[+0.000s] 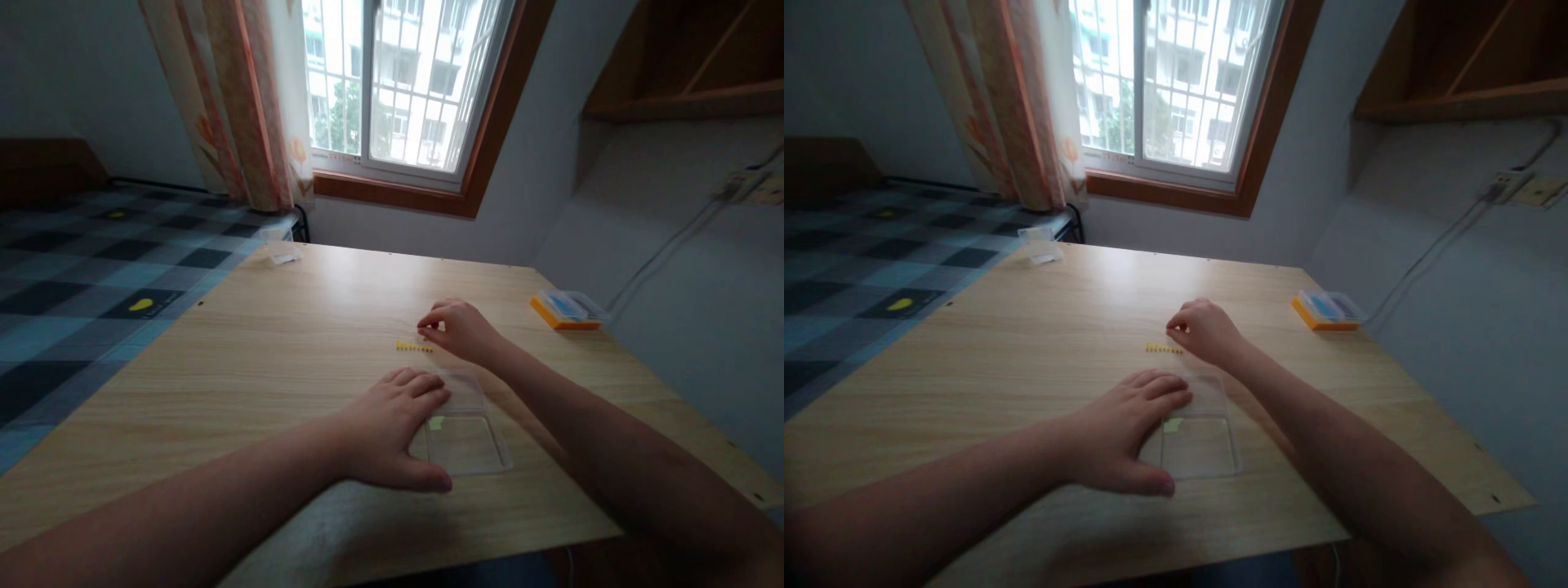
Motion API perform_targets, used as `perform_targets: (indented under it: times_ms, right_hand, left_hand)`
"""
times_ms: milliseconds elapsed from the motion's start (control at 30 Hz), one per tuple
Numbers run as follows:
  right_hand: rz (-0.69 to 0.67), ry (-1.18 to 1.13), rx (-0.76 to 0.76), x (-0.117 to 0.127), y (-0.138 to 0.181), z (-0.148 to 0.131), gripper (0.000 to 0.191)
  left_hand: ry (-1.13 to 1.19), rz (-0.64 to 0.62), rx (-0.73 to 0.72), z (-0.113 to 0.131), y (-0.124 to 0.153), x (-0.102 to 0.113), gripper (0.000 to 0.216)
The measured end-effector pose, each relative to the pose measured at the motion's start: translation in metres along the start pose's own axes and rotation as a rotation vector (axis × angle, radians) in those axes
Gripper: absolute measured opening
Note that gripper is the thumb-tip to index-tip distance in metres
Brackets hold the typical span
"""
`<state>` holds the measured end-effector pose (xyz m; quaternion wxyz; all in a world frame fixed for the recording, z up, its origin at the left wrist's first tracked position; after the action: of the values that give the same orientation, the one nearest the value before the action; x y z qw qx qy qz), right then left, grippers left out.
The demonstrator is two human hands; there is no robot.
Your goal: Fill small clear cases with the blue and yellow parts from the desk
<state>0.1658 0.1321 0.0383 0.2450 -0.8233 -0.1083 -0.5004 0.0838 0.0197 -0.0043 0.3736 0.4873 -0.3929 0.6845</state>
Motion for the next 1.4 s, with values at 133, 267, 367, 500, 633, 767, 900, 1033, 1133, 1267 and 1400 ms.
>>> perform_targets:
  times_ms: [133,267,367,500,633,767,900,1033,1133,1267,1400]
  right_hand:
    - [-0.069,-0.303,0.281,0.031,0.053,-0.039,0.014]
    - [-0.235,-0.483,0.328,0.03,0.103,-0.05,0.014]
    - [-0.319,-0.433,0.292,0.008,0.117,-0.049,0.013]
    - [-0.347,-0.302,0.302,-0.014,0.12,-0.053,0.013]
    - [-0.336,-0.263,0.301,-0.013,0.12,-0.054,0.015]
    - [-0.324,-0.276,0.307,-0.005,0.122,-0.053,0.018]
    - [-0.35,-0.261,0.324,-0.008,0.125,-0.054,0.017]
    - [-0.345,-0.22,0.32,-0.012,0.125,-0.055,0.016]
    - [-0.324,-0.203,0.324,-0.011,0.124,-0.056,0.017]
    - [-0.308,-0.203,0.346,-0.009,0.123,-0.058,0.019]
    - [-0.296,-0.221,0.34,-0.008,0.123,-0.057,0.019]
  left_hand:
    - [0.005,0.0,-0.007,0.001,-0.001,0.001,0.09]
    - [-0.002,0.0,-0.009,0.0,-0.001,0.0,0.09]
    - [-0.003,-0.004,-0.007,0.0,0.0,-0.001,0.09]
    - [-0.002,-0.008,-0.001,-0.001,0.0,-0.001,0.091]
    - [-0.005,-0.029,0.011,-0.001,-0.001,-0.001,0.092]
    - [-0.008,-0.046,0.017,-0.001,-0.001,-0.001,0.096]
    - [-0.009,-0.036,0.012,-0.001,-0.001,-0.001,0.098]
    - [-0.004,-0.027,0.007,-0.001,-0.001,-0.001,0.096]
    - [-0.003,-0.029,0.005,0.0,-0.001,-0.001,0.097]
    - [-0.007,-0.043,0.011,-0.001,-0.001,-0.002,0.097]
    - [-0.008,-0.035,0.008,-0.001,0.0,-0.003,0.099]
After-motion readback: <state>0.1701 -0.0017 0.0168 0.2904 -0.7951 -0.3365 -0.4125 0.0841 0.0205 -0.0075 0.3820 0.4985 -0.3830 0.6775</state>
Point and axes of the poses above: each hand's wrist, its own y-axis away from the middle knuckle, its own x-axis out of the back of the hand, z = x × y, the point moved 10 cm from there along -y, towards the middle knuckle, and after that the axes turned 11 degrees about -y, right-handed, at the moved point
